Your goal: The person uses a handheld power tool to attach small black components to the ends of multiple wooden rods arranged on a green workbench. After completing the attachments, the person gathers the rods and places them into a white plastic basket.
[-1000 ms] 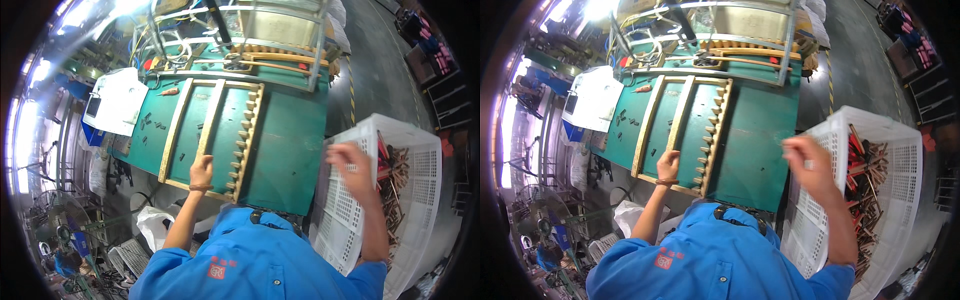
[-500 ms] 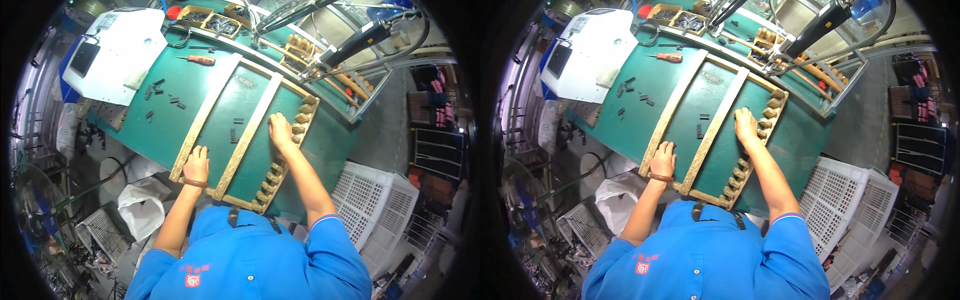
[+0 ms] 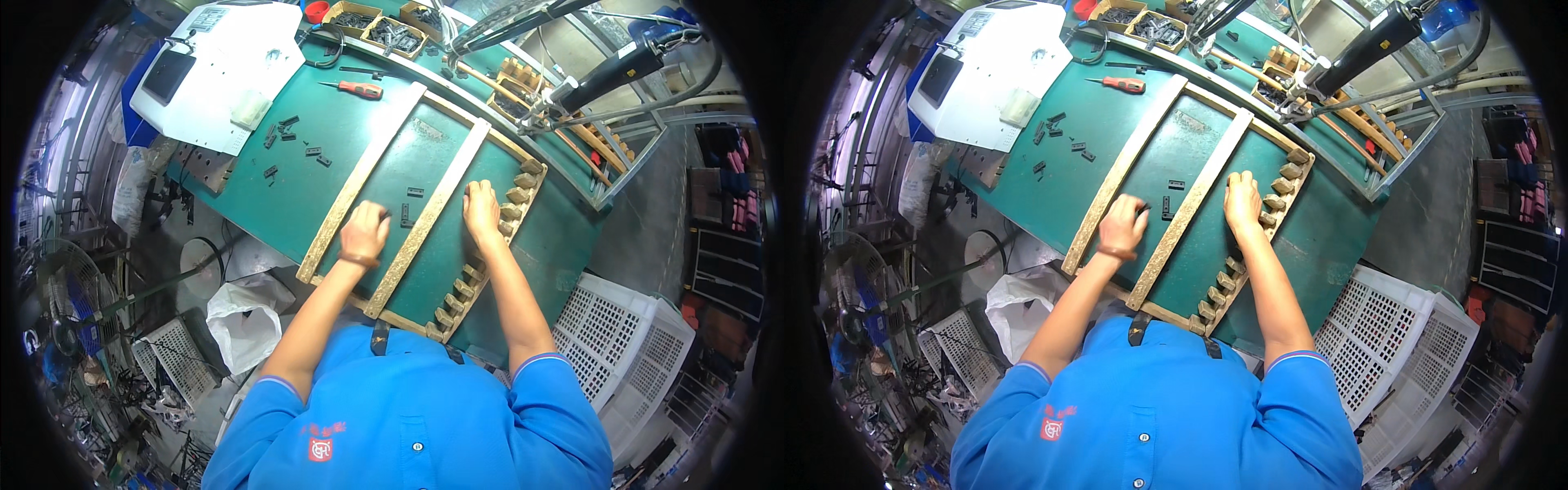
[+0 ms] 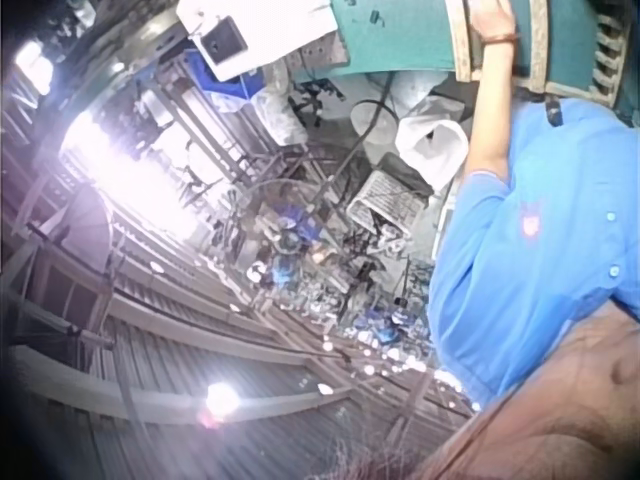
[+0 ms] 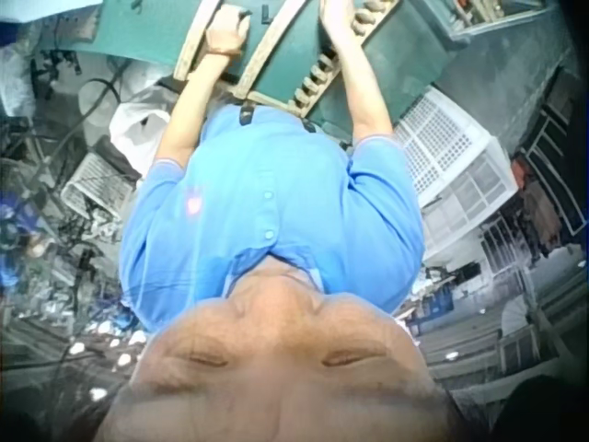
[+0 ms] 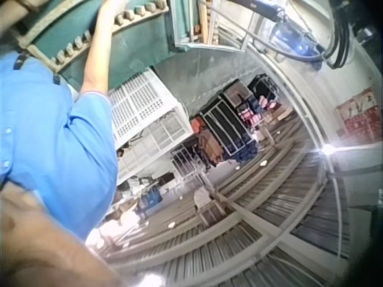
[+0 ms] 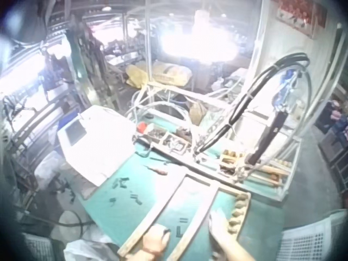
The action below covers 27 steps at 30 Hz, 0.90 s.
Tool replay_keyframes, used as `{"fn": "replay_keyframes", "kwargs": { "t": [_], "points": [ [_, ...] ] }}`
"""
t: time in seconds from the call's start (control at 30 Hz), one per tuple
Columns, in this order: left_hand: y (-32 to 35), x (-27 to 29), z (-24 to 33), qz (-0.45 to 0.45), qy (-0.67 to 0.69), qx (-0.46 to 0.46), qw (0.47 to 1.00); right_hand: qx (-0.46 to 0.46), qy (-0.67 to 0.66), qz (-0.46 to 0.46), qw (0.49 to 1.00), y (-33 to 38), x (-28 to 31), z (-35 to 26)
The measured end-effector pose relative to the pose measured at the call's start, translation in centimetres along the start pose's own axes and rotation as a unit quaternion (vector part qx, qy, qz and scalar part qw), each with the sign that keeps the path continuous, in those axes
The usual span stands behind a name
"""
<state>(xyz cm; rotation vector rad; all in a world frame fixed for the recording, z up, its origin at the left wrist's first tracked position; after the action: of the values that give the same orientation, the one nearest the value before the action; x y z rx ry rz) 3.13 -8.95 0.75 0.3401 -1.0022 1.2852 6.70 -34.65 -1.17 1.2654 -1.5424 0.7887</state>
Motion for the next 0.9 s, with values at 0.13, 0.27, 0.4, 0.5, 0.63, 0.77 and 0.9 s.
{"fn": "replay_keyframes", "kwargs": {
  "t": [0.13,0.27,0.4,0.5,0.63,0.77,0.9],
  "points": [
    [-3.6,-4.1,0.1,-0.089,-0.014,0.019,0.996,0.006,0.028,-0.008,1.0,-0.4,-0.9,0.7],
    [-5.2,-5.3,0.8,-0.187,-0.037,-0.009,0.982,0.044,0.075,-0.018,0.996,-1.6,-1.1,0.9],
    [-6.1,-6.0,0.2,-0.196,-0.051,-0.011,0.979,0.069,0.059,-0.035,0.995,-2.5,-0.1,1.0],
    [-6.2,-6.5,-0.9,-0.201,-0.01,0.022,0.979,-0.024,-0.219,-0.011,0.975,-3.9,3.6,-2.4],
    [-4.3,-6.5,-1.8,-0.182,0.049,0.057,0.98,0.18,-0.327,-0.012,0.928,-4.1,5.6,-15.3],
    [-2.1,-5.9,-1.8,-0.047,0.17,0.086,0.981,0.215,-0.157,-0.114,0.957,-5.5,-0.2,-26.7],
    [-0.3,1.4,-3.0,-0.01,0.204,0.099,0.974,0.155,-0.11,-0.177,0.966,-7.7,-5.9,-29.9]
  ]
}}
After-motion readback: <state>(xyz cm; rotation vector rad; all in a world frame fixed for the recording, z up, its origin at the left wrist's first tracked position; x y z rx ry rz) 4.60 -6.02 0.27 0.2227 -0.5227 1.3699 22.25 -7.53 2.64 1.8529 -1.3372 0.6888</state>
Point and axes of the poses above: each hand's wrist, its own y-axis away from the middle knuckle, its own x-axis out of the back of the hand, z = x × y, the point moved 2 cm from there along -y, towards the middle knuckle, and after that the axes turned 11 degrees about -x, right-handed, at the moved point
